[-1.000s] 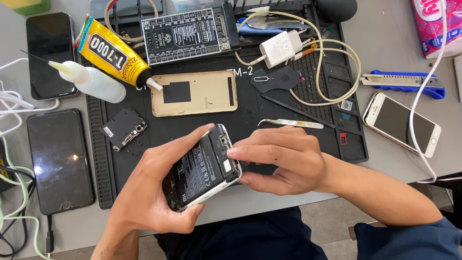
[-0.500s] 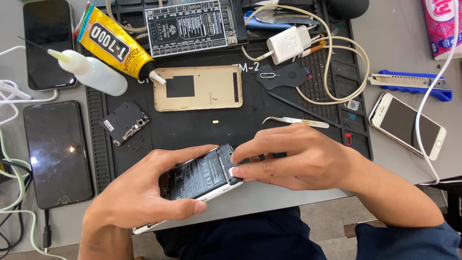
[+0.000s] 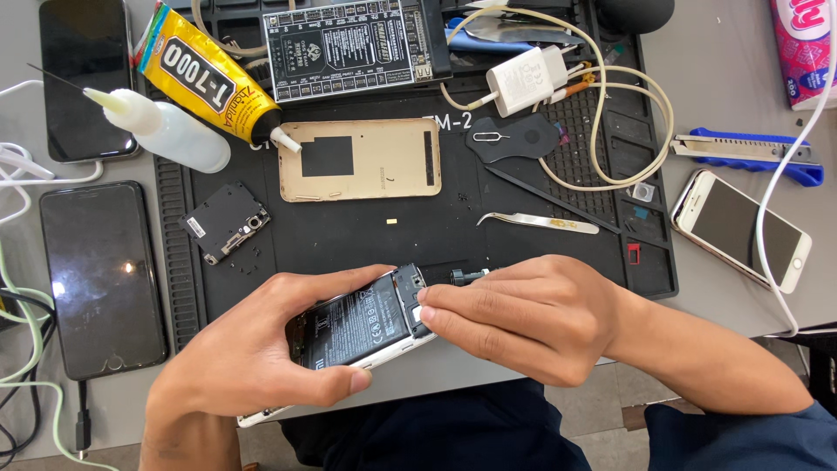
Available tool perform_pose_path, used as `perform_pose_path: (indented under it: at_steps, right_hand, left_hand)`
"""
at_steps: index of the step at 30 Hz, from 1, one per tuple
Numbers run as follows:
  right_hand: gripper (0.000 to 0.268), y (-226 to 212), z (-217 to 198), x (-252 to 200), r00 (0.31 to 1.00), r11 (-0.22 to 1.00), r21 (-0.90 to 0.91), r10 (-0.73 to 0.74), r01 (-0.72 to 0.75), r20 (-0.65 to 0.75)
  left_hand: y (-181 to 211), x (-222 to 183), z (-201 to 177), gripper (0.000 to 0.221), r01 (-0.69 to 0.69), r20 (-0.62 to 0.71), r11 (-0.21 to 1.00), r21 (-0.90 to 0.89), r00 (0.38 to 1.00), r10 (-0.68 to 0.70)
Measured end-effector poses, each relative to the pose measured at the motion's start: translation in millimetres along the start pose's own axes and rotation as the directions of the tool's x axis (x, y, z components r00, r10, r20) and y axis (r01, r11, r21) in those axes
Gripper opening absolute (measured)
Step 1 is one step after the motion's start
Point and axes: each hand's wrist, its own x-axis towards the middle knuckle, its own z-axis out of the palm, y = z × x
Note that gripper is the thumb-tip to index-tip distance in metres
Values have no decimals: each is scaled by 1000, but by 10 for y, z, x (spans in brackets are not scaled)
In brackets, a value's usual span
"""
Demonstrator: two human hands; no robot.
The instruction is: The person disassembles a white smartphone on a workbench. They use a screwdriver to remove screws from the back and sides, then use tweezers to disconnect internal ribbon cables. The person removes the battery and places it on the table, then continues to disconnect components from the motherboard.
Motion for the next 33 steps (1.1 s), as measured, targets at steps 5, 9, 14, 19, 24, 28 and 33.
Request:
perform_pose_path:
  at_steps: [5,9,14,19,24,28,33]
  right_hand:
    - [29,-9,-1,43,999,999,-33,-35,34,-20]
    - [29,-4,2,58,997,990,-118,-79,76,-23]
    - [22,-2,33,58,993,986,-133,-111,104,-41]
    - [20,9,13,74,992,982,-159,-112,103,-53]
    - [27,41,-50,9,994,995,89,45,-36,-99]
    - [20,26,-62,-3,985,983,145,129,-111,-118]
    - [25,-27,-131,138,989,977,206,77,-50,-127]
  left_hand:
    - [2,-21,10,87,-4,-43,998,61,999,6]
    - [75,-15,11,88,-5,-60,997,76,998,9]
    - [39,-31,17,91,-41,-76,993,113,996,50]
    - [60,-34,15,88,-98,-99,992,81,989,106]
    - [68,-35,16,86,-343,-66,939,20,937,343]
    - [-17,-88,-1,89,-330,-37,943,-31,944,329]
    - [3,-24,-14,85,-430,58,890,-150,895,442]
